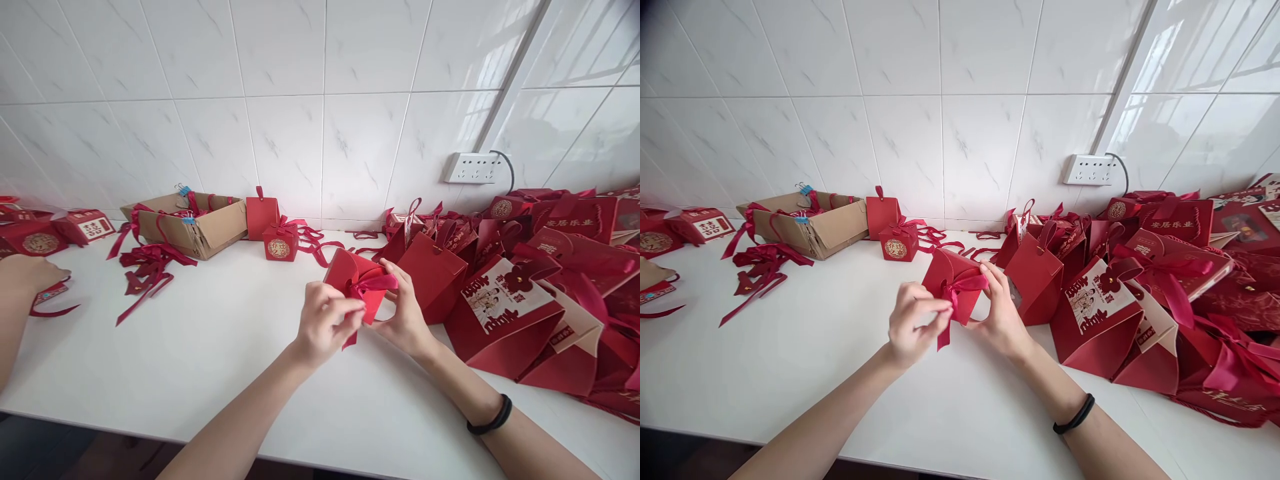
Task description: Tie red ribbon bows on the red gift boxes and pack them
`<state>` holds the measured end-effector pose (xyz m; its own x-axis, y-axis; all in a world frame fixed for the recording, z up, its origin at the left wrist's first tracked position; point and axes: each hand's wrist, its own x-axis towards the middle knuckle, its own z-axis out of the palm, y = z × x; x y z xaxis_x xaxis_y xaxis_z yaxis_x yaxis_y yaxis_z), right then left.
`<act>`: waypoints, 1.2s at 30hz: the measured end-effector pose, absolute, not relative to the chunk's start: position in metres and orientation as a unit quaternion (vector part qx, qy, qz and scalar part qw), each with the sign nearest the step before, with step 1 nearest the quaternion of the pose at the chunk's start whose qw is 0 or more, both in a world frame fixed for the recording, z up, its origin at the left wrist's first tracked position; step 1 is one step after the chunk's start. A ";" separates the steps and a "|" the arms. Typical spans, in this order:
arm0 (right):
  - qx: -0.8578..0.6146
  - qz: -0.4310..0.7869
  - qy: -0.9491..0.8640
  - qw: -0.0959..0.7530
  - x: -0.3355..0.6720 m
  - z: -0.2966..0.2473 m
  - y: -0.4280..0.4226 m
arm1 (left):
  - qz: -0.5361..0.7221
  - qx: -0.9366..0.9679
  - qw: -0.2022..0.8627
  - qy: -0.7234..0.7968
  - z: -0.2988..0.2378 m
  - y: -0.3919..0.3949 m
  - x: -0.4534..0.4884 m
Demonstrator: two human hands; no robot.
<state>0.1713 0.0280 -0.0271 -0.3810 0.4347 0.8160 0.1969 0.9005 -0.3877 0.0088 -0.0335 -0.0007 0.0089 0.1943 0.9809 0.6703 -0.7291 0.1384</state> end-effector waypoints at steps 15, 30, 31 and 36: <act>-0.256 0.099 -0.828 0.490 0.169 -0.012 0.017 | -0.721 -0.511 -0.203 -0.421 0.007 -0.015 -0.017; -0.298 0.475 -0.755 0.339 0.213 -0.009 -0.027 | -0.547 -0.602 -0.364 -0.454 0.005 -0.019 -0.005; -0.301 0.490 -0.740 0.348 0.213 -0.011 -0.026 | -0.545 -0.590 -0.373 -0.465 0.003 -0.018 -0.005; -0.286 0.566 -0.664 0.397 0.218 -0.009 -0.026 | -0.542 -0.551 -0.360 -0.522 -0.017 -0.003 -0.011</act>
